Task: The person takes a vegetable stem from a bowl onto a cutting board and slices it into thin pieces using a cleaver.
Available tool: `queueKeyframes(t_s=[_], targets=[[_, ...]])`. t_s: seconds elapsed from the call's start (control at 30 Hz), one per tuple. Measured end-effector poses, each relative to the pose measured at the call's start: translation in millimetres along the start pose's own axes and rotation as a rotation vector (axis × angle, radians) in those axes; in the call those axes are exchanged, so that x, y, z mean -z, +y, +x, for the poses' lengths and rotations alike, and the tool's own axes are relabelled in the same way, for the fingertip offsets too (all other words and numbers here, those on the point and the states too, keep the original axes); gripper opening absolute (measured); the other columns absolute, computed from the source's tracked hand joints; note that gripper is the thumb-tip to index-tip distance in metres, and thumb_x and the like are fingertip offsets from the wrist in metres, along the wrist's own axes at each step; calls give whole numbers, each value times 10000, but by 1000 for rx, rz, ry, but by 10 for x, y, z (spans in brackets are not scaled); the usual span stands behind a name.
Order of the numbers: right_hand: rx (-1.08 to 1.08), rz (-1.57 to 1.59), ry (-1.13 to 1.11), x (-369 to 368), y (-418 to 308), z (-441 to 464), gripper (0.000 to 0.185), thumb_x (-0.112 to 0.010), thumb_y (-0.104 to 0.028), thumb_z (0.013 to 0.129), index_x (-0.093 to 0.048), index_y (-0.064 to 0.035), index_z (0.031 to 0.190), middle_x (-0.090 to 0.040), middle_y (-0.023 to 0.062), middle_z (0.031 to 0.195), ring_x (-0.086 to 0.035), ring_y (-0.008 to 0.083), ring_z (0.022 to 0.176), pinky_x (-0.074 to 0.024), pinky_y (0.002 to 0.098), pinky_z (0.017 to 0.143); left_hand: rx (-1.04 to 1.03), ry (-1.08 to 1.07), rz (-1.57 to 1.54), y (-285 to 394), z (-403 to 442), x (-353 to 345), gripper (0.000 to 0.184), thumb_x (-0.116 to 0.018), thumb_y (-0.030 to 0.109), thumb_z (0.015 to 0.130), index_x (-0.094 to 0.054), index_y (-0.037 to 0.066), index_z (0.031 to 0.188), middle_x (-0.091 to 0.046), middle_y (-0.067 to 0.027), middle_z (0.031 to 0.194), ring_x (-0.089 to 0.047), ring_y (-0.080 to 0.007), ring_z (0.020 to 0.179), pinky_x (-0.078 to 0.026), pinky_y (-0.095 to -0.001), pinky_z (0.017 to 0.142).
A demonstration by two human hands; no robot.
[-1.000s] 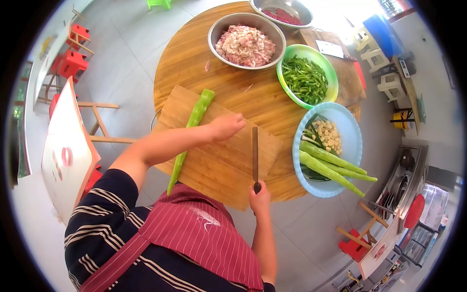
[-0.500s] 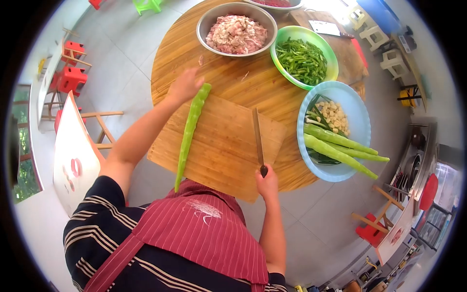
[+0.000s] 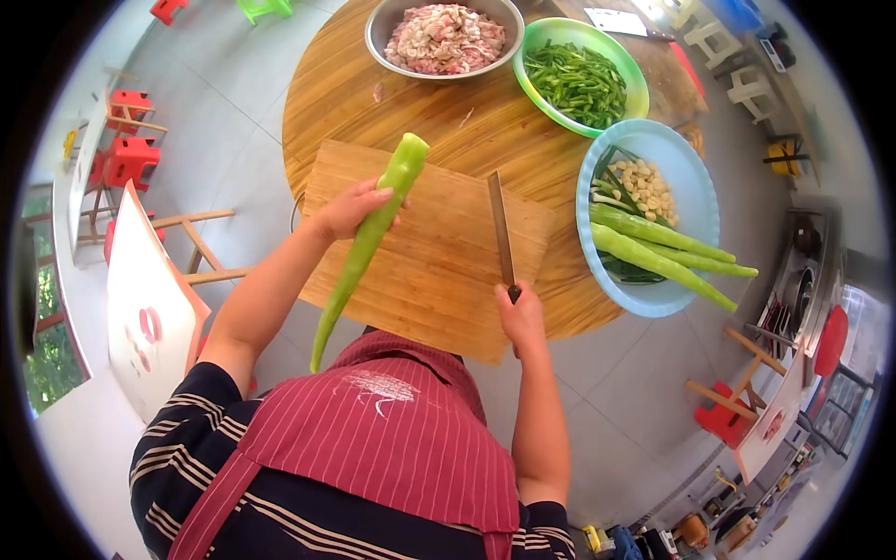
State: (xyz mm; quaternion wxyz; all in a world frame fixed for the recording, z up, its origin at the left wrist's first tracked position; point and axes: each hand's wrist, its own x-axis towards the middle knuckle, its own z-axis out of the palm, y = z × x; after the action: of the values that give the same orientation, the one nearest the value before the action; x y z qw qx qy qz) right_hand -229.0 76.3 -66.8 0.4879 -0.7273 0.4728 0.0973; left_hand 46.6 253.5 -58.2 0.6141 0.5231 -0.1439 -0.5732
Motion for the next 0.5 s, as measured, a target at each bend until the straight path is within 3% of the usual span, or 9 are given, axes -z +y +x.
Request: queueKeyframes(t_s=[0.1, 0.17, 0.33, 0.4, 0.43, 0.5], targets=[[46, 4, 33, -17, -8, -25, 273, -596, -243, 830, -576, 8, 937, -559, 129, 699, -508, 221, 620, -419, 341, 588, 123, -45, -266, 19, 1, -2, 418, -386, 415, 945, -476, 72, 1166, -575, -71, 942, -573, -124, 708, -507, -283, 624], [177, 16, 86, -44, 15, -19, 263, -587, -243, 845, -528, 10, 803, -487, 55, 563, -457, 145, 509, -384, 318, 487, 142, -82, -325, -18, 16, 28, 443, -352, 435, 949, -474, 73, 1173, -576, -71, 940, -572, -131, 700, -507, -287, 619], [47, -23, 12, 9, -52, -25, 232, -587, -210, 822, -570, 18, 859, -526, 120, 639, -489, 209, 581, -392, 345, 555, 211, -71, -367, -8, -24, -15, 455, -327, 442, 955, -474, 78, 1186, -578, -64, 922, -569, -135, 680, -510, -288, 615], [19, -25, 7, 3, -20, 9, 219, -584, -197, 816, -564, 20, 837, -519, 124, 629, -488, 214, 580, -388, 349, 552, 227, 20, 40, 0, 3, -55, 441, -380, 432, 943, -473, 78, 1190, -585, -87, 907, -578, -166, 723, -507, -312, 634], [27, -11, 0, -19, 30, 47, 206, -580, -183, 811, -557, 22, 823, -523, 134, 628, -490, 234, 574, -387, 356, 548, 230, 18, 39, -105, 58, -36, 441, -380, 432, 943, -473, 78, 1190, -585, -87, 907, -578, -166, 723, -507, -312, 634], [30, 0, -4, -35, 31, 35, 195, -577, -169, 806, -551, 24, 808, -526, 144, 627, -491, 254, 568, -386, 363, 543, -189, 110, 972, -382, 182, -24, 423, -490, 403, 902, -481, 75, 1168, -568, -120, 940, -581, -235, 771, -489, -376, 682]])
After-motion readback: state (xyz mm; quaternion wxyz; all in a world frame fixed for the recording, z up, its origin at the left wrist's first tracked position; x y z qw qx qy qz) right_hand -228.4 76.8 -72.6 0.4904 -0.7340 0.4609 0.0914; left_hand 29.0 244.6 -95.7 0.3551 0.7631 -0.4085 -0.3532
